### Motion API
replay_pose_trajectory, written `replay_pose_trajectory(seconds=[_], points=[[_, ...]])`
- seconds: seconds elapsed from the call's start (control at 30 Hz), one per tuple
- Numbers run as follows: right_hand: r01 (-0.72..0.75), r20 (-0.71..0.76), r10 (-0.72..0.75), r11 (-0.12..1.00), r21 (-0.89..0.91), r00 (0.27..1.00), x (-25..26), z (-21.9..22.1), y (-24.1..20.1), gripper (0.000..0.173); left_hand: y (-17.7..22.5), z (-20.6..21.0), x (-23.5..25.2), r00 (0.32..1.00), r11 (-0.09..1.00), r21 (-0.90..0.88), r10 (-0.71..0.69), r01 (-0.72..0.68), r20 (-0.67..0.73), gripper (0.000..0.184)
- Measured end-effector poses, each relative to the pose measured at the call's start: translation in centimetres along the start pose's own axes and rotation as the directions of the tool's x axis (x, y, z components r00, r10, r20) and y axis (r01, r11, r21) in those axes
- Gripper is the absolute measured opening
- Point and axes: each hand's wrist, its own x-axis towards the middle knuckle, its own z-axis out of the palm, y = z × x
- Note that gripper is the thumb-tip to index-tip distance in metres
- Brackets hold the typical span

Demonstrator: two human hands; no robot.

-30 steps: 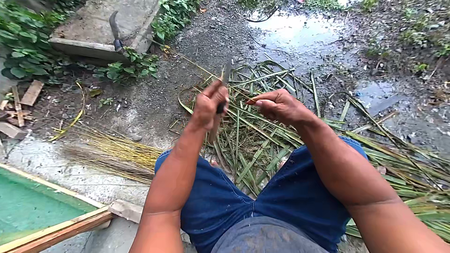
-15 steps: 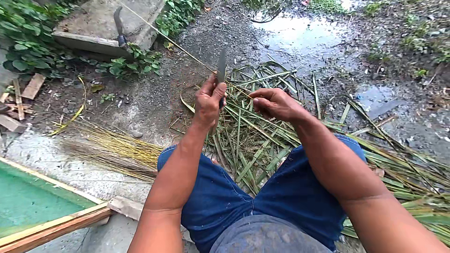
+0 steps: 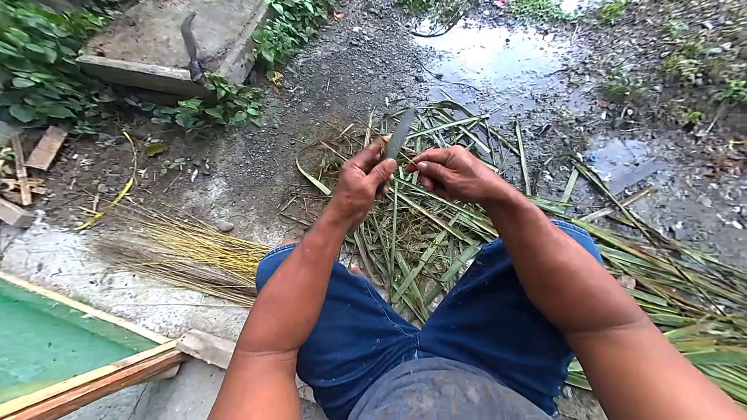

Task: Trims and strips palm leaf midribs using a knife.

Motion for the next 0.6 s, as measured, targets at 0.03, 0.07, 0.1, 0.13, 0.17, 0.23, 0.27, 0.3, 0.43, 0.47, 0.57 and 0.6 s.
replay_pose_trajectory(seconds=[0.03, 0.07, 0.1, 0.13, 0.17, 0.23, 0.27, 0.3, 0.43, 0.47, 0.57, 0.6], points=[[0.018, 0.011, -0.018, 1.000, -0.019, 1.000, 0.0, -0.2, 0.1, 0.029, 0.0, -0.4, 0.4, 1.000, 1.000, -0.029, 0.010, -0.011, -0.028, 0.048], [0.036, 0.019, -0.035, 0.998, -0.047, 0.999, 0.0, -0.3, 0.1, 0.029, 0.2, -1.1, 0.8, 0.997, 0.998, -0.061, 0.019, -0.023, -0.069, 0.048], [0.049, 0.024, -0.048, 0.995, -0.083, 0.999, 0.1, -0.4, 0.0, 0.028, 0.5, -1.7, 1.2, 0.994, 0.996, -0.083, 0.025, -0.034, -0.109, 0.046], [0.058, 0.025, -0.056, 0.991, -0.121, 0.998, 0.1, -0.5, 0.0, 0.028, 0.7, -2.0, 1.4, 0.990, 0.995, -0.094, 0.030, -0.043, -0.138, 0.046], [0.062, 0.025, -0.059, 0.986, -0.156, 0.998, 0.1, -0.6, -0.1, 0.027, 0.8, -2.2, 1.3, 0.988, 0.994, -0.097, 0.030, -0.045, -0.148, 0.047], [0.070, 0.028, -0.065, 0.975, -0.211, 0.997, 0.0, -1.0, -0.2, 0.028, 0.8, -2.1, 1.0, 0.990, 0.995, -0.099, 0.012, -0.026, -0.139, 0.048], [0.076, 0.035, -0.069, 0.971, -0.225, 0.997, -0.2, -1.4, -0.2, 0.028, 0.9, -2.4, 1.1, 0.990, 0.995, -0.098, 0.015, -0.029, -0.138, 0.047], [0.082, 0.040, -0.075, 0.971, -0.226, 0.996, -0.3, -1.6, -0.2, 0.028, 1.0, -3.0, 1.3, 0.989, 0.995, -0.089, 0.035, -0.048, -0.142, 0.045], [0.108, 0.080, -0.093, 0.969, -0.222, 0.992, -0.2, -1.9, -0.2, 0.029, 1.7, -4.0, 2.0, 0.980, 0.992, -0.066, 0.093, -0.106, -0.175, 0.045], [0.115, 0.089, -0.099, 0.971, -0.210, 0.991, -0.1, -2.0, -0.1, 0.030, 1.6, -4.0, 2.0, 0.979, 0.993, -0.055, 0.095, -0.106, -0.183, 0.046], [0.102, 0.082, -0.087, 0.975, -0.198, 0.993, -0.2, -1.9, -0.1, 0.029, 1.3, -3.6, 2.0, 0.978, 0.995, -0.032, 0.083, -0.090, -0.191, 0.047], [0.091, 0.077, -0.077, 0.974, -0.208, 0.994, -0.2, -1.8, -0.1, 0.029, 1.2, -3.2, 1.8, 0.981, 0.997, -0.028, 0.065, -0.071, -0.182, 0.048]])
